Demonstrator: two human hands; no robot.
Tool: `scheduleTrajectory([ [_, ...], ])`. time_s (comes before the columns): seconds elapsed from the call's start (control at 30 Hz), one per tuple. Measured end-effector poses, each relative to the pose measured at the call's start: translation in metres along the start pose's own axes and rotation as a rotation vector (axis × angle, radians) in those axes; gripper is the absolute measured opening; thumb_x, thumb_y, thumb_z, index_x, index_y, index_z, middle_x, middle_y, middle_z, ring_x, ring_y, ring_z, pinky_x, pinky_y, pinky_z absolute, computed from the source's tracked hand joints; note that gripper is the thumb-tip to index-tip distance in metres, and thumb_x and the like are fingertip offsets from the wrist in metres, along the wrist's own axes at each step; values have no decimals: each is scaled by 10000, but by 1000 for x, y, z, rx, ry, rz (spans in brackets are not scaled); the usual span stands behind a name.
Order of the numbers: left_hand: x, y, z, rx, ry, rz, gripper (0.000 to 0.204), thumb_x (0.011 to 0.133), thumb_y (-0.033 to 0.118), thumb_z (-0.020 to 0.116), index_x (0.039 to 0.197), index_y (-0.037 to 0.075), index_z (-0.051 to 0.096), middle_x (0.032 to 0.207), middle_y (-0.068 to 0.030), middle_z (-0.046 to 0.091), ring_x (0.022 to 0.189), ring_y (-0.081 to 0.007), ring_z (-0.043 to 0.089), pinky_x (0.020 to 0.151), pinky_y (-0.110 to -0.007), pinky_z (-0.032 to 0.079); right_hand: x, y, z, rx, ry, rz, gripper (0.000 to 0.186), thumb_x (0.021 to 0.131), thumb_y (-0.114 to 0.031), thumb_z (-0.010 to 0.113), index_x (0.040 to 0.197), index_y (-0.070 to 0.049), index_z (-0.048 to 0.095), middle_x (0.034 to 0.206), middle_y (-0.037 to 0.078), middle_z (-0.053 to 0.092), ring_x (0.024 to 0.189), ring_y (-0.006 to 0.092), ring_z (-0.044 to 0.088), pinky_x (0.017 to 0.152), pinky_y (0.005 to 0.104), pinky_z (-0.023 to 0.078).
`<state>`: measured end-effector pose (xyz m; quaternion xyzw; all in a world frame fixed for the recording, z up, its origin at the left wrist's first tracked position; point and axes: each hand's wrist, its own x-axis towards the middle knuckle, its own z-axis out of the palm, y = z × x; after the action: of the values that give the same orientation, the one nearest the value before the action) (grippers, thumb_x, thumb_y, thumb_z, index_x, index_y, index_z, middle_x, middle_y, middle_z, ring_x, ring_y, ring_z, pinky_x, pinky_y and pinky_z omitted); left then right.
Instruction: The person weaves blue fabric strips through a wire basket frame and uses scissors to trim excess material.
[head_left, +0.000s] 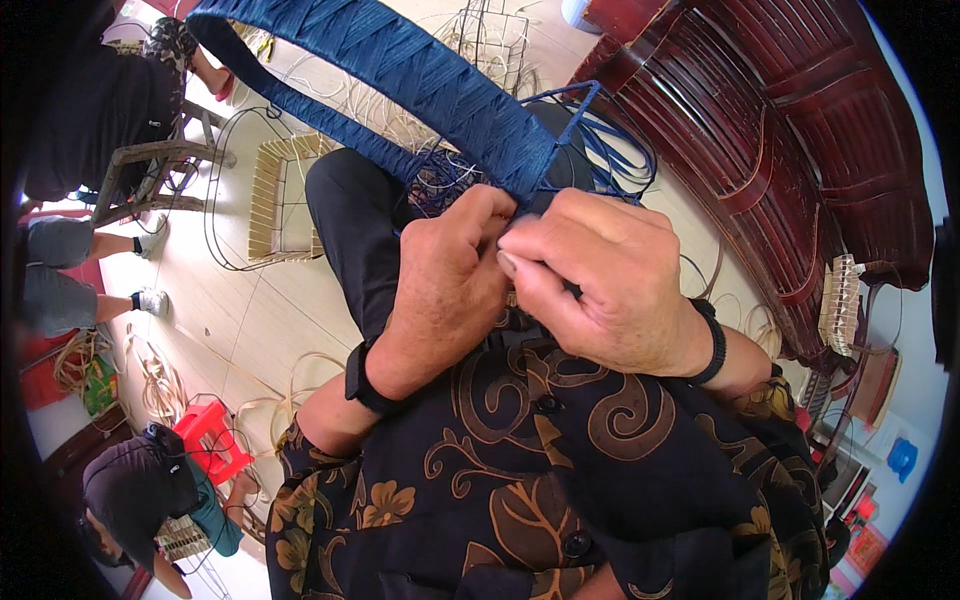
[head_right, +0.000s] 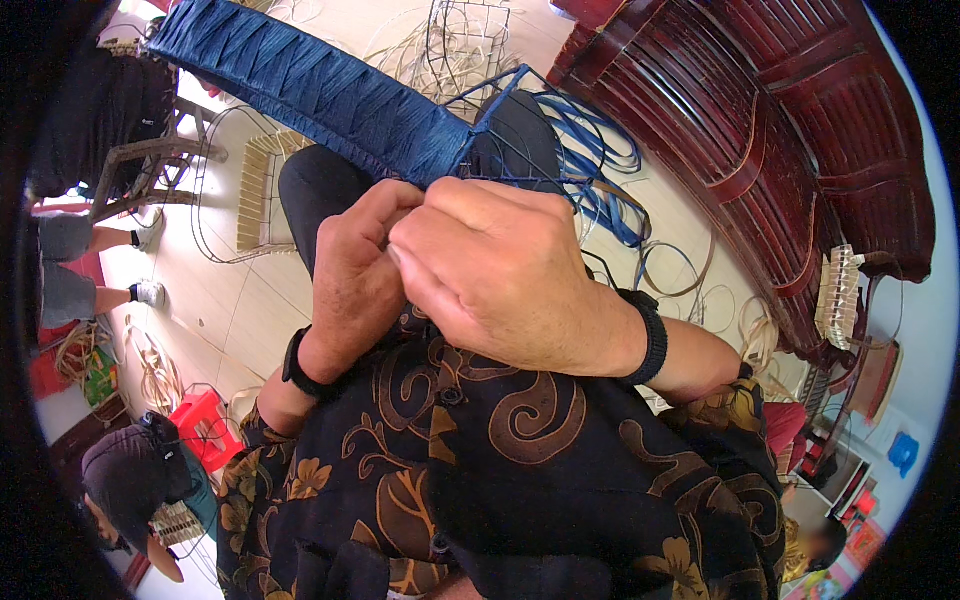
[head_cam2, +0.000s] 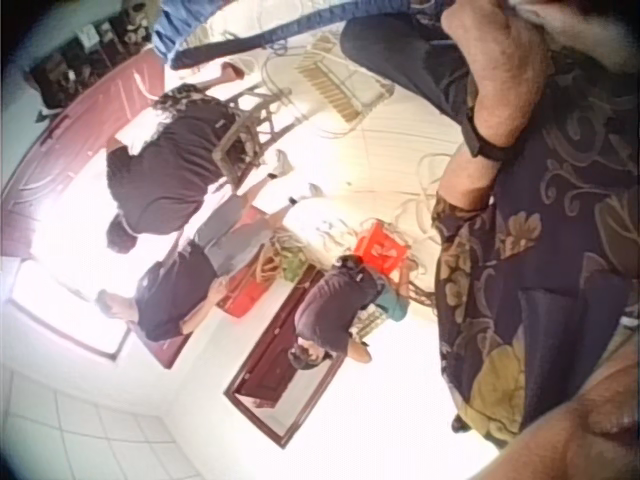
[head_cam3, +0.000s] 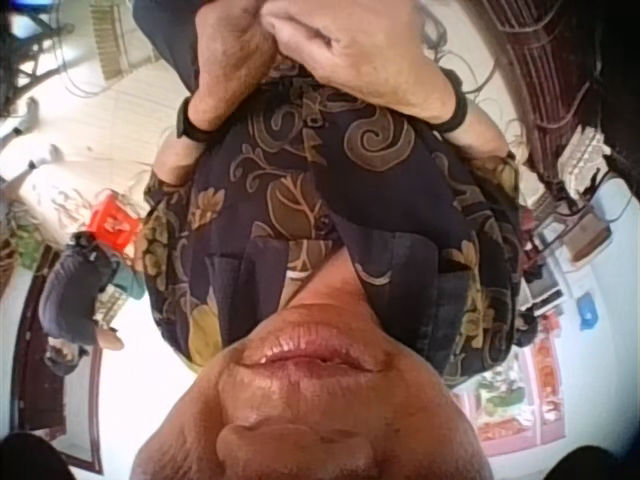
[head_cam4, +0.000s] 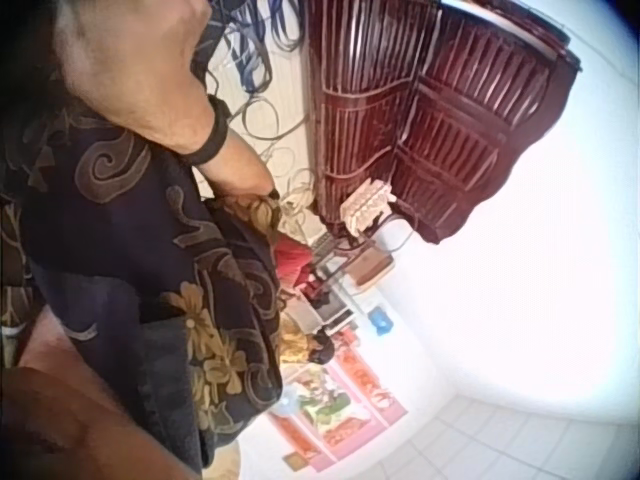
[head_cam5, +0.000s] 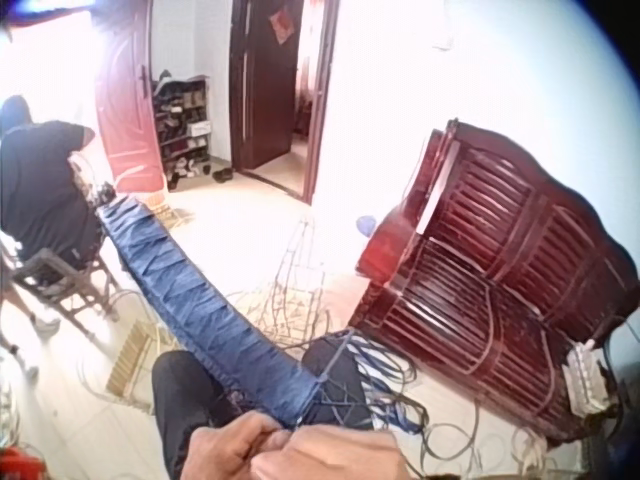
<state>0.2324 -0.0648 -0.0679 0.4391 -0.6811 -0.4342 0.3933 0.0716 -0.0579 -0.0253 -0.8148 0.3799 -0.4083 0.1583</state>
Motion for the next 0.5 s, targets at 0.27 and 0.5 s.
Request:
scheduleTrajectory([
  [0.27, 0, 8, -3, -498, -14, -352, 213, 1012, 138, 553, 892, -13, 645, 685, -33, 632, 524, -59, 514, 495, -208, 422, -1, 21, -17, 549, 144, 402, 200, 993, -121, 515, 974, 31, 644, 846, 67, 695, 730, 114, 639, 665, 272, 527],
  [0.5, 0, 3, -7, -359, 63, -287, 183, 982, 141, 605, 916, -20, 661, 696, -28, 632, 612, -54, 548, 524, -198, 423, -22, 23, 2, 445, -177, 676, 193, 1004, -140, 523, 1028, 4, 650, 744, 12, 632, 662, 64, 576, 598, 222, 458],
])
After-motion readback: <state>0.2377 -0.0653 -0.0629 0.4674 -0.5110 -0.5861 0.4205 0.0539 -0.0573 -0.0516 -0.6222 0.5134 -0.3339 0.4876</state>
